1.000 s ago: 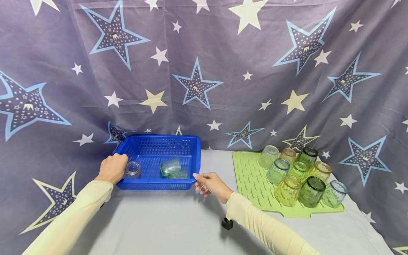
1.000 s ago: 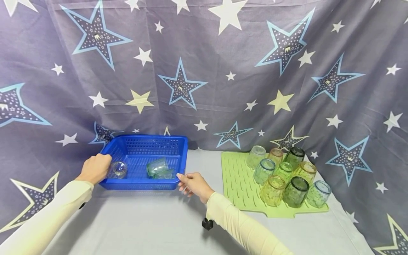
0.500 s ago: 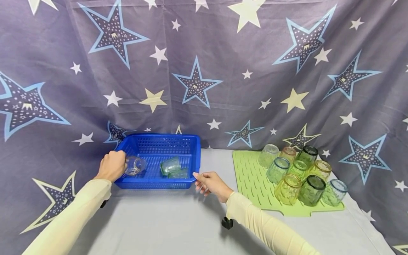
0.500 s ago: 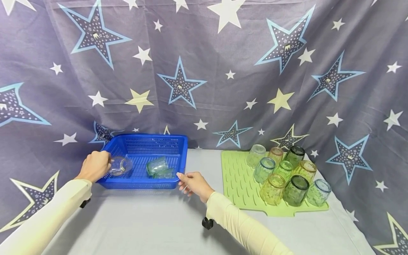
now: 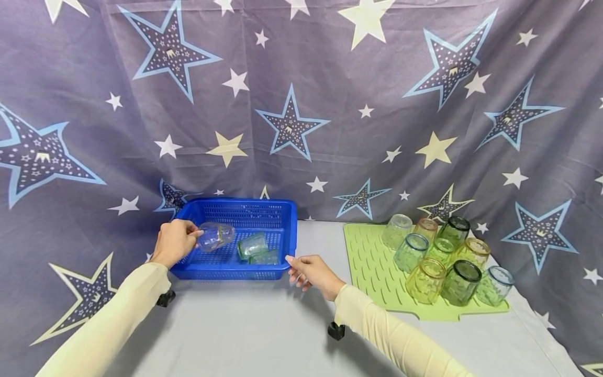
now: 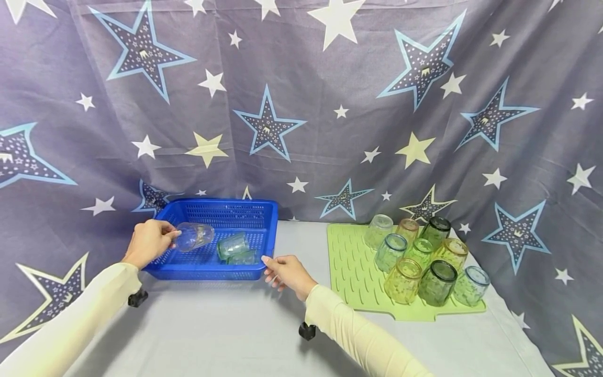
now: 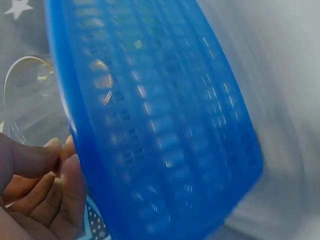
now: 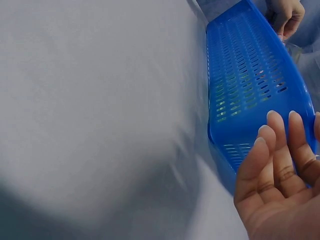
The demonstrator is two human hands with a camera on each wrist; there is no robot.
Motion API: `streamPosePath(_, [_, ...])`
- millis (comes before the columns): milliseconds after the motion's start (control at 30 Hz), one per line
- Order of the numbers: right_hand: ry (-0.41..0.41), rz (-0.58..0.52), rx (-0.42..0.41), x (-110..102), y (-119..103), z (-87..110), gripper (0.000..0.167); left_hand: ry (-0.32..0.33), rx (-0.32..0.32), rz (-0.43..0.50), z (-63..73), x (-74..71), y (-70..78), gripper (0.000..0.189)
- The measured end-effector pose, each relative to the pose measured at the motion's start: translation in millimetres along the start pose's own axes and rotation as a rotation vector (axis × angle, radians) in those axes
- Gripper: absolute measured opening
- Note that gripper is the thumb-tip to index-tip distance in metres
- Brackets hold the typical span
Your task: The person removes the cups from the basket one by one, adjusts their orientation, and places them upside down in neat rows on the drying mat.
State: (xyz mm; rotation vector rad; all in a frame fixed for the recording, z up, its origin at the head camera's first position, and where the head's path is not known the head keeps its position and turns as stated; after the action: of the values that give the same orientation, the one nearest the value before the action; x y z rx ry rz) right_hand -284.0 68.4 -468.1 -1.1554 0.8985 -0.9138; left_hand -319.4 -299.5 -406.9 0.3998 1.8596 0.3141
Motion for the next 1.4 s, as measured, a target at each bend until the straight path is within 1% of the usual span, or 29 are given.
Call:
streamPosePath(100, [0.000, 0.000, -0.002, 0, 0, 0.5, 0.056, -0.038, -0.049, 0.092, 0.8, 3.4, 6.3, 0.022])
streamPosePath(267, [-0.003, 0.001, -0.004, -2, 0, 0.2, 0.058, -0.102, -0.120, 0.303, 3.7, 10.5, 17.9, 0.021])
streamPosePath(333, [-0.004, 0.007, -0.007, -2, 1, -0.2, 0.055, -0.128, -0.147, 0.368, 4.3, 13.1, 22.1, 0.022])
streamPosePath(400, [-0.007, 0.009, -0.004, -2, 2, -0.7, 0.052, -0.150, -0.170, 0.417, 4.8, 15.1, 26.3, 0.022])
streamPosePath(500, [-0.012, 0.009, -0.003, -2, 2, -1.0, 0.047, -0.180, -0.187, 0.475, 5.6, 17.2, 33.5, 0.022])
streamPosePath(667, [-0.013, 0.004, -0.001, -2, 2, -1.4, 0.047, -0.233, -0.205, 0.584, 7.7, 22.7, 45.4, 0.023])
streamPosePath(767, [-0.012, 0.006, 0.002, -2, 2, -1.1, 0.049, -0.259, -0.220, 0.625, 9.4, 27.5, 52.2, 0.024])
streamPosePath(900, [-0.010, 0.009, 0.007, -2, 3, -0.7, 0.052, -0.296, -0.219, 0.653, 12.2, 33.4, 62.3, 0.023])
streamPosePath(1067, [-0.004, 0.010, 0.000, -3, 4, -0.3, 0.048, -0.332, -0.197, 0.673, 15.6, 38.2, 75.8, 0.023])
streamPosePath(1233, [0.002, 0.014, -0.016, -2, 2, -1.6, 0.046, -0.353, -0.191, 0.691, 18.5, 43.9, 82.5, 0.021])
streamPosePath(1400, [0.019, 0.012, -0.011, -3, -3, -1.1, 0.044, -0.366, -0.186, 0.726, 20.0, 51.4, 88.8, 0.019])
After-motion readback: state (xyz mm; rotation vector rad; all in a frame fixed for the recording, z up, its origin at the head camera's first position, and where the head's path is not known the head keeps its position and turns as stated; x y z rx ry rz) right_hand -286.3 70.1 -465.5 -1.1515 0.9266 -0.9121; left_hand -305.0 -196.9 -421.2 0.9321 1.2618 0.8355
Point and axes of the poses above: each hand's wrist, its own z-axis away from the middle knuckle, its own x-axis out of the palm, y = z × x, the point moved 1 cm from there along -z, towards the middle knuckle, and after that the axes turned 2 degrees about -z, right-handed, at the moved point
